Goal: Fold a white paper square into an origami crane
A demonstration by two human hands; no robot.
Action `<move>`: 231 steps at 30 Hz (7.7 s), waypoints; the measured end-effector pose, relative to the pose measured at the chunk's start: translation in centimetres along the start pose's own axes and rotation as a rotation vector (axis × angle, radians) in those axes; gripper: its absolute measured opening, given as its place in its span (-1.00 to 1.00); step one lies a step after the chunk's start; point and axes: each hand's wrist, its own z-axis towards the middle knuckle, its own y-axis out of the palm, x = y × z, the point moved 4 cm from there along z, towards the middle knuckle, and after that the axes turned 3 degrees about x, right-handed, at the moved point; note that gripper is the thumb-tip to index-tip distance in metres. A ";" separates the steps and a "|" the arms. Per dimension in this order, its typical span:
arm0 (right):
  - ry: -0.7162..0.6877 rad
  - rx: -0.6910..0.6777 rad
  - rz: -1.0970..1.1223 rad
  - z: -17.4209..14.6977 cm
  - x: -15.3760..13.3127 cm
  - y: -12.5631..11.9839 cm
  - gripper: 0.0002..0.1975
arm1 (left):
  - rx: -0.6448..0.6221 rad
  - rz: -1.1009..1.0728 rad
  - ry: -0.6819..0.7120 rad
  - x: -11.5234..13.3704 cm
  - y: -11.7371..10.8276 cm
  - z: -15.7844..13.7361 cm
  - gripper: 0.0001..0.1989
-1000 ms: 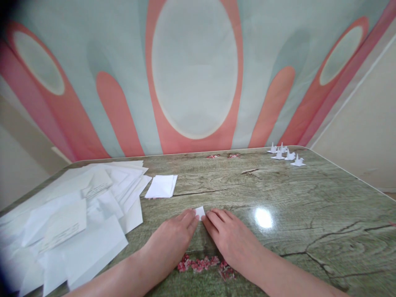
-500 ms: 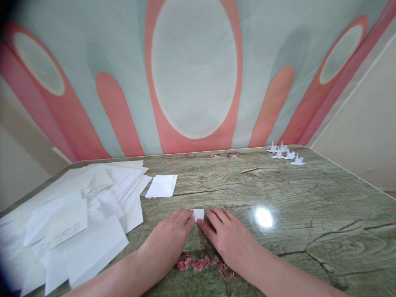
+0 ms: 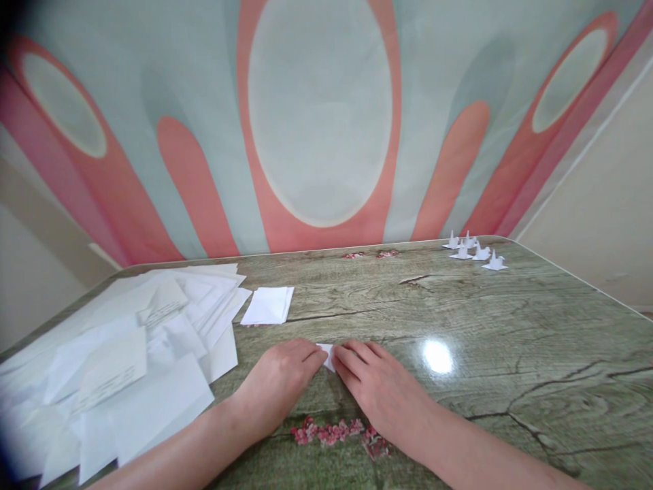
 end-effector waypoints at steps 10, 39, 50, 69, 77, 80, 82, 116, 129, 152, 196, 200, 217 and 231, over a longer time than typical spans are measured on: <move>-0.026 0.039 0.055 -0.1 0.2 0.3 -0.60 | -0.005 0.104 0.030 0.2 0.0 0.0 -0.91; -0.026 -0.035 0.006 -0.1 0.2 0.4 -0.59 | 0.230 -0.659 -0.466 -3.3 2.1 0.3 -0.92; -0.009 -0.047 0.001 -0.1 0.2 0.5 -0.58 | 0.174 -0.672 -0.284 -3.6 1.2 0.1 -0.90; -0.003 -0.019 0.056 -0.2 0.4 0.2 -0.54 | 0.098 -0.623 -0.334 -3.8 1.3 0.9 -0.85; -0.023 -0.086 0.056 -0.2 0.4 -0.2 -0.43 | 0.090 -0.577 -0.375 -3.6 1.3 1.0 -0.82; -0.028 -0.086 0.039 -0.3 0.3 0.0 -0.46 | 0.094 -0.575 -0.389 -3.7 1.4 1.1 -0.83; -0.029 -0.075 0.026 -0.4 0.3 0.2 -0.47 | 0.093 -0.576 -0.403 -3.7 1.6 1.1 -0.85; -0.034 -0.054 -0.003 -0.3 0.0 0.1 -0.50 | 0.115 -0.505 -0.435 -3.9 1.9 1.2 -0.88; -0.037 -0.020 0.008 -0.1 0.0 0.0 -0.53 | 0.108 -0.564 -0.440 -3.9 2.0 1.1 -0.90; 0.005 -0.062 -0.058 0.1 -0.8 0.3 -0.53 | 0.215 -0.347 -0.460 -4.4 2.6 0.1 -0.73; 0.054 -0.082 0.349 -0.3 2.0 -0.4 -0.48 | -0.120 0.135 -0.294 0.8 -0.1 -1.9 -0.53; 0.209 0.045 0.462 -0.3 3.9 -0.3 -0.50 | -0.058 0.102 -0.259 -0.1 0.2 -1.7 -0.52; -0.337 -0.037 -0.096 1.4 5.0 -0.9 -0.71 | 0.178 -0.286 -0.118 -2.3 1.2 -0.6 -0.65; -0.378 0.059 -0.018 1.6 3.1 -0.4 -0.75 | 0.201 -0.255 -0.148 -2.1 1.6 -0.6 -0.65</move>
